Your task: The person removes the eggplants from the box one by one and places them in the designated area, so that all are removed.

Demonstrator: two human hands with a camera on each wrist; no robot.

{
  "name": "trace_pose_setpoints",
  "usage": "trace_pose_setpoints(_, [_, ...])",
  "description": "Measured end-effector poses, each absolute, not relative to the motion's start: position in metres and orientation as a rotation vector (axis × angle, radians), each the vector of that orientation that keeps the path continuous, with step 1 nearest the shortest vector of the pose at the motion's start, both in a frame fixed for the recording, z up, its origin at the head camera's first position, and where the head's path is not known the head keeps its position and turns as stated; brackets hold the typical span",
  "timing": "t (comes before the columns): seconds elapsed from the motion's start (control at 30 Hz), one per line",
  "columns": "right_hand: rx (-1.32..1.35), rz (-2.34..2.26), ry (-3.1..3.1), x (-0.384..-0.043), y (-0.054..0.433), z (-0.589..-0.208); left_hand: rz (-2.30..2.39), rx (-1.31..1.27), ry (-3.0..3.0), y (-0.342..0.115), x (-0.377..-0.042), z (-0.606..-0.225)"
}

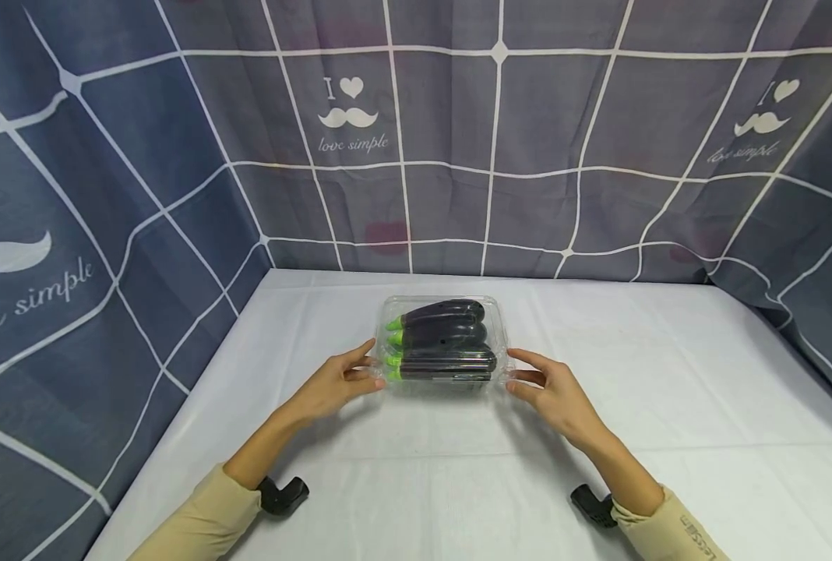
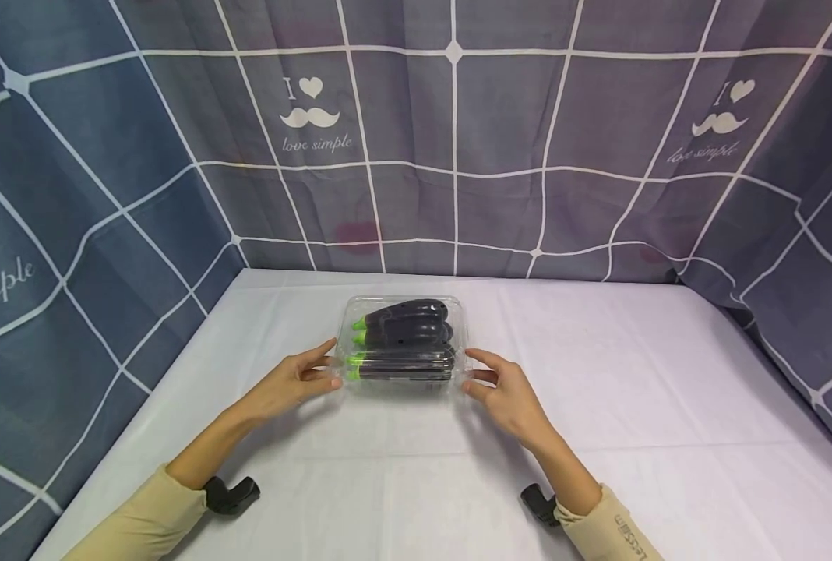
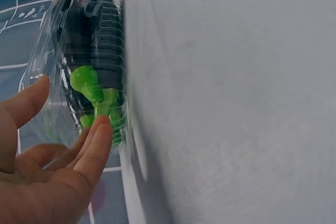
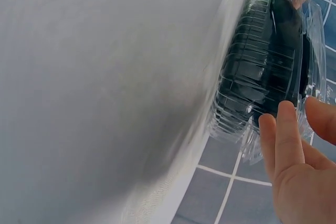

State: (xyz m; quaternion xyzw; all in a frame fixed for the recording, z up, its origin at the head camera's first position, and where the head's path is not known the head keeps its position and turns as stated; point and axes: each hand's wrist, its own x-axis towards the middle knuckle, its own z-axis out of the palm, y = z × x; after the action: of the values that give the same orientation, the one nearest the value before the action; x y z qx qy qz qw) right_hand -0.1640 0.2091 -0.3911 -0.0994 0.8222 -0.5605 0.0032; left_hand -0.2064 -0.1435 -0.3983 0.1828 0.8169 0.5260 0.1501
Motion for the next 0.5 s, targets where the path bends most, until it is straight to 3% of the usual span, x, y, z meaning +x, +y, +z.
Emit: trace_pose_setpoints(0.5, [-0.222, -1.707, 2.666, -0.1682, 0.2077, -0.3944, 1.548, 0.503, 2.323, -0.1427, -0.2073, -0.3999])
